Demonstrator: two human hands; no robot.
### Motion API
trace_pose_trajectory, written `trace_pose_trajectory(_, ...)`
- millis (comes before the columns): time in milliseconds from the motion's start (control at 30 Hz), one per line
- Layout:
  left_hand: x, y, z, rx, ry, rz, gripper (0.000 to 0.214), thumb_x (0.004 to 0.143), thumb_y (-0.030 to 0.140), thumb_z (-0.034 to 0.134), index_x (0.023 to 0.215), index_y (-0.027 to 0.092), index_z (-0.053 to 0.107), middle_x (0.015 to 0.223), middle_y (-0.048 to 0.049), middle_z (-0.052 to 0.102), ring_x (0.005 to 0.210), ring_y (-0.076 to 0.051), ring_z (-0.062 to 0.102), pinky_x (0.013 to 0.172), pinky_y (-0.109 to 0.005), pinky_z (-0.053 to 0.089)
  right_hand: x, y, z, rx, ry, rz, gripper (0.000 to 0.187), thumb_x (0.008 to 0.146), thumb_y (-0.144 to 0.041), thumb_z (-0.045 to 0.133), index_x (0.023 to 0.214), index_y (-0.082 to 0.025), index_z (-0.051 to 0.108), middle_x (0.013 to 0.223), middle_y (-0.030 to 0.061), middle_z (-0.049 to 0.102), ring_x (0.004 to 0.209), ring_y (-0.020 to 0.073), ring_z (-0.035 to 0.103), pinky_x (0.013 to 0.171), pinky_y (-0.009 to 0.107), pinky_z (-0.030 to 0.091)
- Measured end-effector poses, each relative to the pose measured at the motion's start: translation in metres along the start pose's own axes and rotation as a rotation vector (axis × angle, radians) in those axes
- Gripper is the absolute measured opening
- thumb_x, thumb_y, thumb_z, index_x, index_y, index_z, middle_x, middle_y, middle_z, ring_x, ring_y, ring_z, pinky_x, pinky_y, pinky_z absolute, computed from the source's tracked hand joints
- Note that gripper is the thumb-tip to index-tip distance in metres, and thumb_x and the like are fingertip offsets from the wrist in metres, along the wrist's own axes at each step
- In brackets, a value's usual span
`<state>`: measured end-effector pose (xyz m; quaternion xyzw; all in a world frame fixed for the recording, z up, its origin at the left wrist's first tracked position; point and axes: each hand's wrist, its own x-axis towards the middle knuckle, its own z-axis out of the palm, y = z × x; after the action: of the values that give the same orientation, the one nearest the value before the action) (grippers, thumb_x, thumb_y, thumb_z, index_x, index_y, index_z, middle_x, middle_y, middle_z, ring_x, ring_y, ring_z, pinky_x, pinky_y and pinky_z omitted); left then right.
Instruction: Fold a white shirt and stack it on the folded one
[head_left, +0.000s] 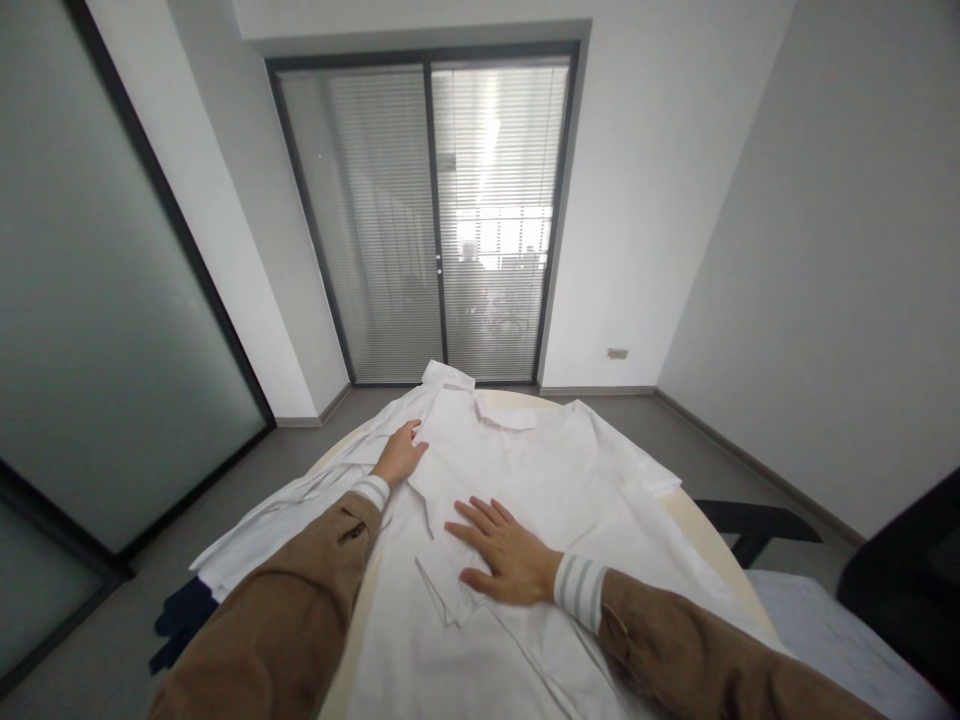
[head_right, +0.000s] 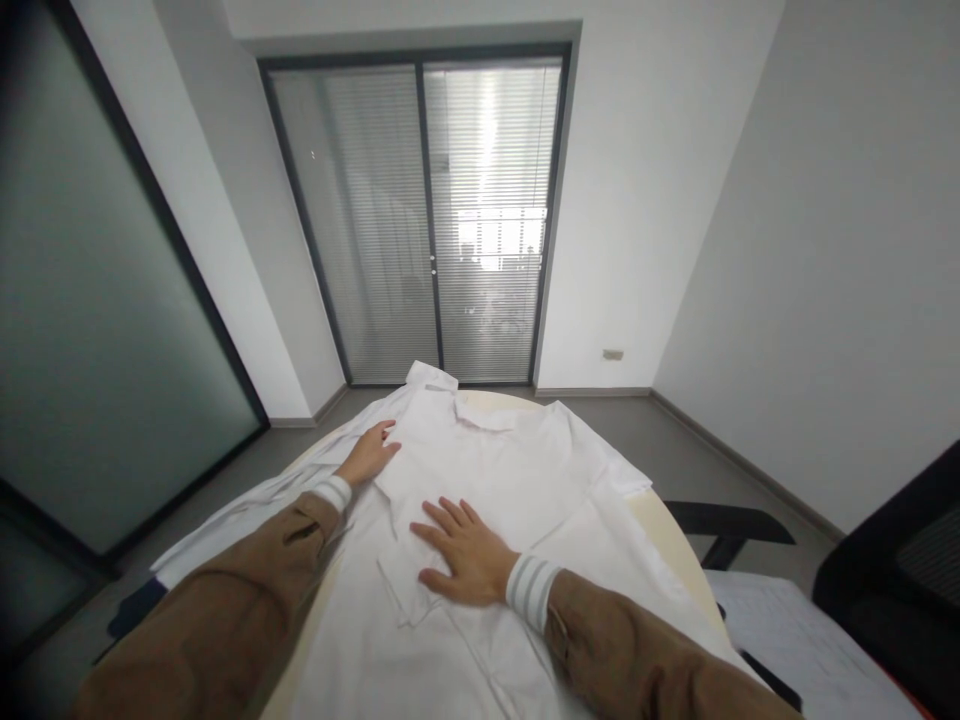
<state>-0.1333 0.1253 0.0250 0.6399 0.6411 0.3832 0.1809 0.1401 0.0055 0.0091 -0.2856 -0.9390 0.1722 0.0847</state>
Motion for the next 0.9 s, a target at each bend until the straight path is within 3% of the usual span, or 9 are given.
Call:
trace_pose_trajectory(100, -0.013, 0.003, 0.002, 0.044, 0.013, 0.008, 0.051, 0.082, 0.017, 0.066, 0.132, 0.018, 0.057, 0.125, -0.015, 0.068, 0.116, -0.029, 0.063, 0.101, -0.037, 0.044, -0.002, -0.006, -0.008, -0.003, -0.025, -0.026, 0.067, 0.094, -0.058, 0.048, 0.153, -0.03, 0.036, 0.162, 0.0088, 0.029, 0.15, 0.0347, 0.02, 0.119, 0.059, 0.016)
trace_pose_trajectory(233, -0.025, 0.006, 0.004, 0.11, 0.052, -0.051, 0.063, 0.081, 0.033, 0.072, 0.137, 0.015, 0.05, 0.123, -0.0216, 0.067, 0.117, -0.035, 0.062, 0.1, -0.043, 0.043, 0.008, -0.011, -0.013, 0.007, 0.056, 0.019, 0.06, 0.094, -0.058, 0.047, 0.146, -0.027, 0.047, 0.151, 0.0112, 0.047, 0.141, 0.0306, 0.04, 0.116, 0.052, 0.028)
trace_pose_trajectory(367, -0.034, 0.005, 0.0, 0.145, 0.013, -0.114, 0.073, 0.07, 0.033, 0.081, 0.133, 0.013, 0.051, 0.121, -0.0231, 0.067, 0.114, -0.038, 0.063, 0.097, -0.043, 0.044, 0.017, -0.01, 0.001, -0.03, 0.094, 0.088, 0.068, 0.094, -0.062, 0.045, 0.151, -0.028, 0.039, 0.16, 0.0117, 0.033, 0.148, 0.035, 0.026, 0.118, 0.061, 0.017)
trace_pose_trajectory(467, -0.038, 0.004, -0.004, 0.095, 0.009, -0.124, 0.05, 0.069, 0.026, 0.079, 0.114, 0.015, 0.062, 0.11, -0.018, 0.071, 0.109, -0.036, 0.065, 0.096, -0.042, 0.045, 0.017, -0.007, 0.011, -0.014, 0.075, 0.088, 0.065, 0.094, -0.062, 0.044, 0.151, -0.029, 0.041, 0.161, 0.0097, 0.032, 0.149, 0.0348, 0.022, 0.119, 0.062, 0.013)
trace_pose_trajectory(567, -0.041, 0.005, -0.005, 0.02, 0.032, -0.147, 0.031, 0.074, 0.027, 0.075, 0.1, 0.014, 0.066, 0.107, -0.0158, 0.072, 0.107, -0.033, 0.066, 0.096, -0.04, 0.047, 0.014, -0.006, 0.012, 0.014, 0.151, 0.128, 0.062, 0.096, -0.058, 0.043, 0.151, -0.028, 0.04, 0.161, 0.0088, 0.032, 0.149, 0.0318, 0.025, 0.12, 0.056, 0.017)
trace_pose_trajectory(767, -0.046, 0.024, -0.002, -0.184, -0.049, -0.162, 0.029, 0.082, 0.022, 0.066, 0.11, 0.012, 0.065, 0.1, -0.0115, 0.076, 0.088, -0.024, 0.072, 0.078, -0.033, 0.055, 0.014, -0.007, 0.01, 0.028, 0.171, 0.186, 0.063, 0.098, -0.055, 0.039, 0.152, -0.024, 0.038, 0.158, 0.0094, 0.037, 0.148, 0.0319, 0.027, 0.121, 0.054, 0.018)
trace_pose_trajectory(900, -0.05, 0.041, 0.0, -0.185, -0.075, -0.132, 0.047, 0.075, 0.025, 0.077, 0.117, 0.014, 0.062, 0.097, -0.0102, 0.075, 0.088, -0.026, 0.072, 0.081, -0.033, 0.054, 0.015, -0.003, 0.016, 0.002, 0.174, 0.174, 0.06, 0.097, -0.054, 0.042, 0.149, -0.024, 0.043, 0.157, 0.0095, 0.039, 0.148, 0.0326, 0.027, 0.121, 0.054, 0.018)
